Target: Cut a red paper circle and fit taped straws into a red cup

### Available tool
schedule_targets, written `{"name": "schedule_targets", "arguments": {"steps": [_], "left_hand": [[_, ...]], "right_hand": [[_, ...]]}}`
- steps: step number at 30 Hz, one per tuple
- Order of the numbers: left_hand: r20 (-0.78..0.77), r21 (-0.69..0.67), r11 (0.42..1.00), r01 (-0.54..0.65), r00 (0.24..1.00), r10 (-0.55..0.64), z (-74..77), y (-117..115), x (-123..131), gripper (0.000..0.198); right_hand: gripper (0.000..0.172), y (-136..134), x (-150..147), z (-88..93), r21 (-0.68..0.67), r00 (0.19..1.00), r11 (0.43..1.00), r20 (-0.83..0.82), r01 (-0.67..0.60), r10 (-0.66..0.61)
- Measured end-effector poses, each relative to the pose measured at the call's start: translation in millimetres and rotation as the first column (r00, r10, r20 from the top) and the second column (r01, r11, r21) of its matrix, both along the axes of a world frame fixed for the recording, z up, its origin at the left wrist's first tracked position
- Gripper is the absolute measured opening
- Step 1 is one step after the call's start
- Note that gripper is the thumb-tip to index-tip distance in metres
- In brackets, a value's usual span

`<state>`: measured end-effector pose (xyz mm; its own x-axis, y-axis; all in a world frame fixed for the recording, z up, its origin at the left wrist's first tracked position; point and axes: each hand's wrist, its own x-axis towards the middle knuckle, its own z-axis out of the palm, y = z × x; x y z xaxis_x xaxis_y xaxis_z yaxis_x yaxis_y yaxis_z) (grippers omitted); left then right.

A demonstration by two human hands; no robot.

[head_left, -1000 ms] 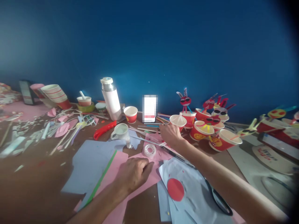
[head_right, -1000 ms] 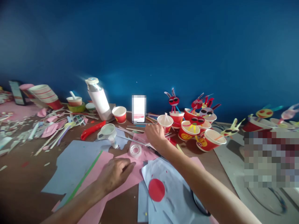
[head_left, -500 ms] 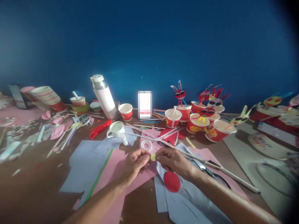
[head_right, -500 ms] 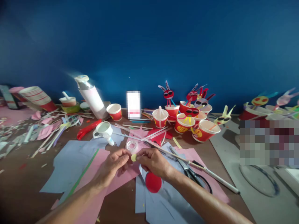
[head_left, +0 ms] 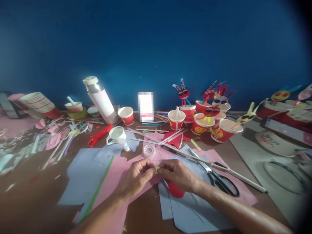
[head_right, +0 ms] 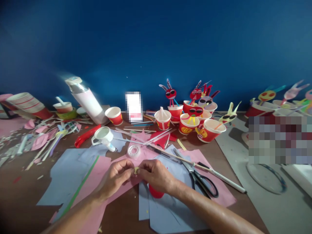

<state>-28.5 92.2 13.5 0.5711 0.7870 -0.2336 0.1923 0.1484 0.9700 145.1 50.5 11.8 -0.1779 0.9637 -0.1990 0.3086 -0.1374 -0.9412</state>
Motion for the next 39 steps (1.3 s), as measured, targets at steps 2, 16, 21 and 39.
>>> {"name": "schedule_targets", "arguments": {"steps": [2,16,21,39], "left_hand": [[0.008,-0.005,1.000,0.003,1.000,-0.003,0.1,0.1,0.5,0.017],[0.098,-0.296,0.951,0.087,0.993,-0.060,-0.3,-5.7,2.7,0.040],[0.096,-0.460,0.881,0.108,0.993,-0.072,-4.6,-11.6,5.5,0.044],[0.003,-0.303,0.948,0.092,0.995,-0.095,-5.7,-17.6,6.0,0.026]], "right_hand": [[0.021,-1.9,0.0,-2.7,0.022,1.000,1.000,0.014,0.012,-0.012],[0.017,-22.8,16.6,9.6,0.687,0.784,0.688,0.551,-0.233,-0.285],[0.014,-32.3,16.6,2.8,0.683,0.663,0.555,0.693,-0.475,-0.285],[0.021,-43.3,6.3,15.2,0.278,0.900,0.958,0.431,-0.062,-0.067]]}}
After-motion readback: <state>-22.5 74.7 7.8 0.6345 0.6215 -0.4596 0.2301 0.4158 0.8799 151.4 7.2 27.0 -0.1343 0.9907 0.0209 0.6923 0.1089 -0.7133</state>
